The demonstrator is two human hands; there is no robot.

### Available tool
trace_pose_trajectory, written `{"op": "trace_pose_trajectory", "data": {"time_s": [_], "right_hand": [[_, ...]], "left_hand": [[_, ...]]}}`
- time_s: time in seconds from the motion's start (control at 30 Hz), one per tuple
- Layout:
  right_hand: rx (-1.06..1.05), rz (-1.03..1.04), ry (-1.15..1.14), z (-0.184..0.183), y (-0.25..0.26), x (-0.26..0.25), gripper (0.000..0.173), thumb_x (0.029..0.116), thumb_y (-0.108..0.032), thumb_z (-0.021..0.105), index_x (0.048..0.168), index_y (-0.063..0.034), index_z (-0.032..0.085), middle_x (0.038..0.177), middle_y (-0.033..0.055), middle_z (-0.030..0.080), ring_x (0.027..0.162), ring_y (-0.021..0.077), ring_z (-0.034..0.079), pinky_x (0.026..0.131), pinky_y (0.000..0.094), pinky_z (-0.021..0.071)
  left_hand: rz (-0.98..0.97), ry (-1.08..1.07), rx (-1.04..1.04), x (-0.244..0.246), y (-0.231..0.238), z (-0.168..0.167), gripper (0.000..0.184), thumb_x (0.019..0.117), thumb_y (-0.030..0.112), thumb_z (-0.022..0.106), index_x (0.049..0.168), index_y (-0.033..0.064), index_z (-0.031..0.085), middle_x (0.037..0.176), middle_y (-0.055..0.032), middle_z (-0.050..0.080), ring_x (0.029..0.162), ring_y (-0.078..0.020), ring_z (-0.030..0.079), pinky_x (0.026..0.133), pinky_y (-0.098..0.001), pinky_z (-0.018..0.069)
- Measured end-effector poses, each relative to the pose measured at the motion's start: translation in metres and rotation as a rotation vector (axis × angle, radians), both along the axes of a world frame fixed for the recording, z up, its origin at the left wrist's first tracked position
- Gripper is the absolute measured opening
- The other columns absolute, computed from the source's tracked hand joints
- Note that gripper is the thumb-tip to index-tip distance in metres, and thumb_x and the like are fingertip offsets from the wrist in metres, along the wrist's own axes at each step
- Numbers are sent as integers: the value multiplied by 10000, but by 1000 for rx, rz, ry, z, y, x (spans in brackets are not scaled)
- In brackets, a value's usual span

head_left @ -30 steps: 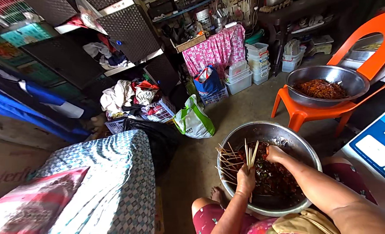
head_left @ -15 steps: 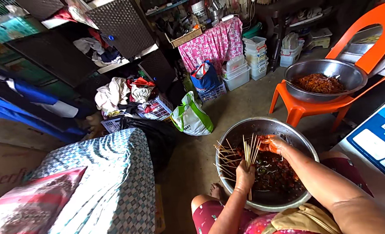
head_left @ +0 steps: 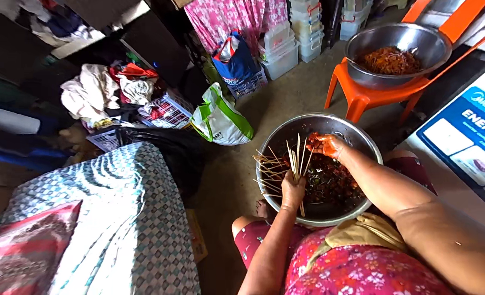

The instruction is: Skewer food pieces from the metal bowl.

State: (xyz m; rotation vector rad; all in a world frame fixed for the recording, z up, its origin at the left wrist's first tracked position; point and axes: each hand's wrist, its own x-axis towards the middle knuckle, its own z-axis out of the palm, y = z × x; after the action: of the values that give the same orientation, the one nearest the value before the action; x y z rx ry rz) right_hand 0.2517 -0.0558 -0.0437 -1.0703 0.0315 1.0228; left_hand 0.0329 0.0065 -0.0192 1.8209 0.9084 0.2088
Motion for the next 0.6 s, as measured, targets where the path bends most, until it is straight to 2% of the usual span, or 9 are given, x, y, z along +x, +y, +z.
{"op": "trace_pose_trajectory", "data": {"time_s": [0.03, 0.13, 0.33, 0.47, 0.6], "right_hand": [[-4, -5, -13, 1, 1, 0, 228, 1074, -71, 377, 1203, -14, 556, 972, 87, 635, 817, 198, 680, 810, 378, 604], [-28, -48, -5, 7, 1, -5, 254, 1030, 43, 398, 1253, 7, 513, 1025, 121, 615, 832, 214, 676, 804, 381, 602], [-49, -62, -41, 7, 1, -2, 266, 995, 90, 454, 1244, 21, 518, 1036, 128, 608, 844, 227, 665, 801, 398, 602], [-58, -69, -57, 7, 0, 0, 300, 963, 122, 477, 1243, 23, 518, 1042, 140, 622, 841, 229, 670, 788, 410, 606], [-99, 16, -144, 11, -3, 2, 271, 972, 113, 505, 1232, 41, 531, 1024, 134, 632, 819, 212, 670, 776, 393, 605]], "left_hand": [[-1, 2, 6, 0, 0, 0, 311, 944, 115, 655, 1219, -23, 606, 881, -118, 648, 674, -173, 618, 639, -364, 543], [2, 8, 5, 0, 0, 0, 296, 935, 103, 657, 1197, -25, 610, 863, -111, 638, 669, -171, 608, 631, -363, 532], [16, -7, 6, 0, -1, -2, 264, 941, 109, 659, 1166, -17, 603, 813, -97, 616, 632, -170, 591, 610, -364, 524], [0, 2, 43, 0, -2, 0, 297, 941, 109, 659, 1201, -23, 601, 868, -115, 645, 705, -184, 627, 681, -381, 545], [-16, 13, 65, -1, -2, 1, 302, 927, 95, 664, 1200, -22, 612, 911, -129, 664, 785, -202, 648, 756, -399, 546]]}}
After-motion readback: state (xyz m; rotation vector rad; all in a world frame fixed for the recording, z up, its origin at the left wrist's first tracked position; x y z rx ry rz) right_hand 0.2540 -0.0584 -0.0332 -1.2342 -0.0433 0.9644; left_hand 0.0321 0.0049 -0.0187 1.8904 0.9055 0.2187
